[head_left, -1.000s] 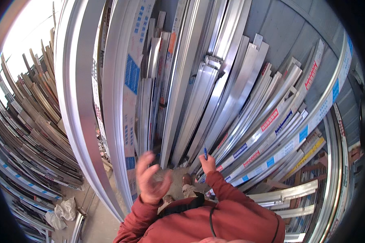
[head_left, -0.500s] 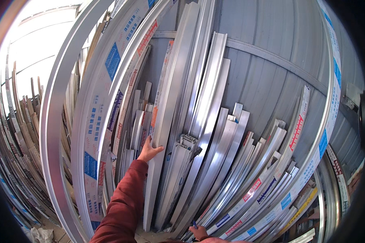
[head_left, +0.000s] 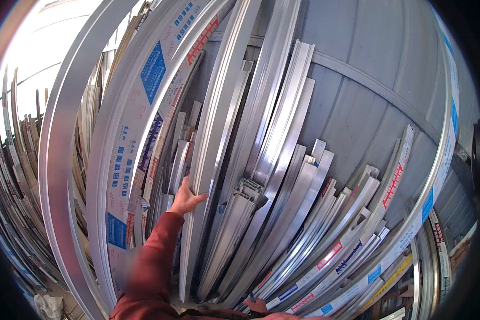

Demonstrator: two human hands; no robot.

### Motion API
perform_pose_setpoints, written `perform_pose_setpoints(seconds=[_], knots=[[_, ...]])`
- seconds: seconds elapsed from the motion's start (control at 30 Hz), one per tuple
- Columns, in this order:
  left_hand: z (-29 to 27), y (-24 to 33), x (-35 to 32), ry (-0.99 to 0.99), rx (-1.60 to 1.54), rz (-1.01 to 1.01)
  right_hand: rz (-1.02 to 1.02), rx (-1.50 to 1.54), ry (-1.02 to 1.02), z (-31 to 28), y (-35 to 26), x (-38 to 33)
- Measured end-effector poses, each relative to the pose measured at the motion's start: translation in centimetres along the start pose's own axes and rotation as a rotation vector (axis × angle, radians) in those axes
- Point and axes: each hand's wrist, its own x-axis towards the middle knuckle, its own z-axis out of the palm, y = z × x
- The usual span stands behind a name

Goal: The person selects long aluminum profiles from a rack, carries them to a miter saw, marks them with a pen, and cuts them to length. The cut pieces are placed on the floor.

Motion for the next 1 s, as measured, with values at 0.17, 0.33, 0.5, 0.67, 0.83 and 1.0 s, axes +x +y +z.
perform_pose_setpoints(seconds=[0.17, 0.33, 0.5, 0.67, 0.83, 1.0], knots=[[0.6, 2.5, 1.0, 0.135, 0.344, -0.145, -0.037, 0.083, 0.031, 0.1, 1.3, 0.6], [1.5, -1.9, 2.4, 0.256, 0.332, -0.121, -0.034, -0.008, 0.024, -0.2, 3.3, 1.2], [0.7, -7.2, 4.5, 0.284, 0.296, -0.249, -0.115, -0.047, 0.078, -0.5, -4.7, -3.3], [5.7, -2.3, 1.6, 0.521, 0.413, 0.422, -0.026, 0.029, 0.168, -1.0, -6.2, 0.5], [10.9, -2.5, -2.6, 0.037, -0.107, 0.238, -0.5, 0.146, 0.371, -4.5, -19.9, 7.3], [10.9, 2.0, 4.7, 0.213, -0.126, 0.27, -0.735, 0.214, 0.51, -7.1, -34.1, 9.1]])
